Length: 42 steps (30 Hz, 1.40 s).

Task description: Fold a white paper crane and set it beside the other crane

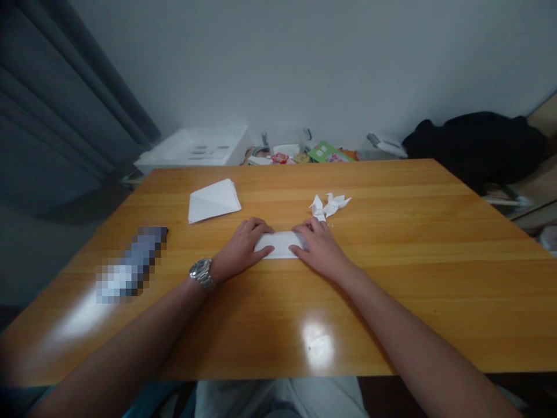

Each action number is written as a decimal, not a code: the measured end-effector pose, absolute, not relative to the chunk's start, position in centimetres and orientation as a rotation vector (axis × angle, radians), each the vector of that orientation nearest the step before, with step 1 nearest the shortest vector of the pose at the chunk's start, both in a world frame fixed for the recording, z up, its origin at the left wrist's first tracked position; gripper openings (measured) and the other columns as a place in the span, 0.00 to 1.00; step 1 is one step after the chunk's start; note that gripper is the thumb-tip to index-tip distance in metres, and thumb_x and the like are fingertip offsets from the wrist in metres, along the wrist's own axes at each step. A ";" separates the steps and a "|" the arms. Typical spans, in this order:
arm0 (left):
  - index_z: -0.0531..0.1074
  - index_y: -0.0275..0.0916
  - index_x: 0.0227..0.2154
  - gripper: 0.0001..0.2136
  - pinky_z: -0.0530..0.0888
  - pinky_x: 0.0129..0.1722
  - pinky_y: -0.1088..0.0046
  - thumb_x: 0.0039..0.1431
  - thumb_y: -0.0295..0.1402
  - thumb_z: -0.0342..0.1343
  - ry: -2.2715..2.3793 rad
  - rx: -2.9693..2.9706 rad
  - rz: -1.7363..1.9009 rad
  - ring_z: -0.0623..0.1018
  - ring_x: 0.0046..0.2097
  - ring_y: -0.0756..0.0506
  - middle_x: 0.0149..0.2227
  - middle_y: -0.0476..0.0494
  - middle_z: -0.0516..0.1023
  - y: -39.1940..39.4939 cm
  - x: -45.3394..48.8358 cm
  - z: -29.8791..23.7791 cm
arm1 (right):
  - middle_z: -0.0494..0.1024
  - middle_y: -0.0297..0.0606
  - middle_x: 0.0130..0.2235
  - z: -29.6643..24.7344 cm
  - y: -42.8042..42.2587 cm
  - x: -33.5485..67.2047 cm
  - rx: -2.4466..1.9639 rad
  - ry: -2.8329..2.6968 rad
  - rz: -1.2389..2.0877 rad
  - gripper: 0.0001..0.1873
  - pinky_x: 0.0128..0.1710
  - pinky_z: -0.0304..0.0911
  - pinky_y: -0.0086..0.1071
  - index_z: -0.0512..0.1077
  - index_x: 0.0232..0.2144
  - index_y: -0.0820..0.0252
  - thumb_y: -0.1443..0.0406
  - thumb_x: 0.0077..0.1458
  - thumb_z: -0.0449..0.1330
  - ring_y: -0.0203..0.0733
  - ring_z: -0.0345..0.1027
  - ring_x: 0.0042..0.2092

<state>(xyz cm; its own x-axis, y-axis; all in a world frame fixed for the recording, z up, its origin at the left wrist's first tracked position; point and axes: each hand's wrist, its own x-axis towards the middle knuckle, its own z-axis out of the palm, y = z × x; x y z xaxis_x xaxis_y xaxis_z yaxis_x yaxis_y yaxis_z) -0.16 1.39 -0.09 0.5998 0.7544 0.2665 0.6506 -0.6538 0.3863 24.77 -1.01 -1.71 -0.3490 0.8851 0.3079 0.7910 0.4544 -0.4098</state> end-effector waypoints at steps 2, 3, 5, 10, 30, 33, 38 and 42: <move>0.71 0.40 0.49 0.13 0.69 0.55 0.57 0.64 0.37 0.57 1.110 2.568 0.595 0.72 0.51 0.39 0.49 0.40 0.73 1.5 -0.1 0.0 | 0.71 0.47 0.47 -1.7 -1.0 24.7 -1.397 -2.201 0.288 0.17 0.55 0.62 0.49 0.72 0.48 0.58 0.59 0.58 0.62 0.56 0.65 0.53; 0.71 0.40 0.49 0.11 0.70 0.54 0.58 0.65 0.36 0.56 1.091 2.553 0.588 0.73 0.50 0.39 0.48 0.41 0.75 1.5 -0.1 0.1 | 0.72 0.46 0.47 -1.7 -0.9 24.7 -1.394 -2.188 0.309 0.15 0.55 0.62 0.49 0.72 0.47 0.58 0.59 0.58 0.63 0.56 0.65 0.52; 0.71 0.40 0.47 0.09 0.71 0.52 0.61 0.68 0.35 0.51 1.060 2.490 0.594 0.74 0.48 0.41 0.45 0.43 0.76 1.6 -0.1 0.3 | 0.74 0.44 0.45 -1.6 -0.9 24.6 -1.382 -2.164 0.367 0.14 0.52 0.62 0.48 0.71 0.44 0.57 0.61 0.56 0.64 0.55 0.66 0.50; 0.71 0.40 0.48 0.10 0.71 0.51 0.67 0.71 0.34 0.48 1.020 2.306 0.774 0.76 0.48 0.45 0.47 0.44 0.78 1.3 -0.1 0.6 | 0.77 0.42 0.46 -1.4 -0.9 24.5 -1.373 -1.977 0.623 0.18 0.47 0.65 0.44 0.70 0.46 0.56 0.61 0.53 0.66 0.51 0.70 0.47; 0.76 0.41 0.47 0.11 0.74 0.42 0.73 0.64 0.37 0.59 1.022 2.037 0.953 0.78 0.42 0.47 0.45 0.45 0.81 0.9 0.7 0.5 | 0.81 0.38 0.34 -0.1 -1.8 24.7 -1.402 -1.793 0.818 0.15 0.34 0.63 0.34 0.77 0.35 0.58 0.53 0.57 0.63 0.44 0.71 0.35; 0.74 0.39 0.47 0.13 0.74 0.41 0.73 0.63 0.38 0.60 0.986 1.924 0.964 0.78 0.43 0.47 0.46 0.44 0.80 1.1 0.7 0.2 | 0.80 0.37 0.34 -0.2 -1.7 24.8 -1.382 -1.779 0.792 0.15 0.34 0.62 0.34 0.77 0.34 0.58 0.53 0.57 0.63 0.43 0.71 0.35; 0.74 0.38 0.46 0.11 0.72 0.34 0.76 0.63 0.37 0.58 1.005 1.857 0.930 0.76 0.36 0.49 0.43 0.44 0.79 1.3 0.7 0.1 | 0.80 0.38 0.34 -0.3 -1.6 24.9 -1.379 -1.767 0.768 0.15 0.34 0.62 0.34 0.78 0.36 0.58 0.52 0.57 0.63 0.43 0.71 0.34; 0.74 0.38 0.47 0.13 0.68 0.29 0.77 0.63 0.38 0.59 1.001 1.802 0.916 0.73 0.32 0.51 0.40 0.44 0.78 1.2 0.7 0.1 | 0.80 0.39 0.34 -0.1 -1.6 24.9 -1.400 -1.738 0.771 0.16 0.33 0.62 0.34 0.78 0.36 0.59 0.53 0.55 0.64 0.44 0.70 0.34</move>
<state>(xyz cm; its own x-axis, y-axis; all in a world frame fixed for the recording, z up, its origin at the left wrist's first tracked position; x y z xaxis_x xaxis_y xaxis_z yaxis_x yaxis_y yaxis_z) 0.72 1.22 0.07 0.4097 0.8931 0.1857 0.2641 -0.3110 0.9130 24.90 -1.60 -0.11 -0.1092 0.9763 0.1870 0.5167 0.2164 -0.8284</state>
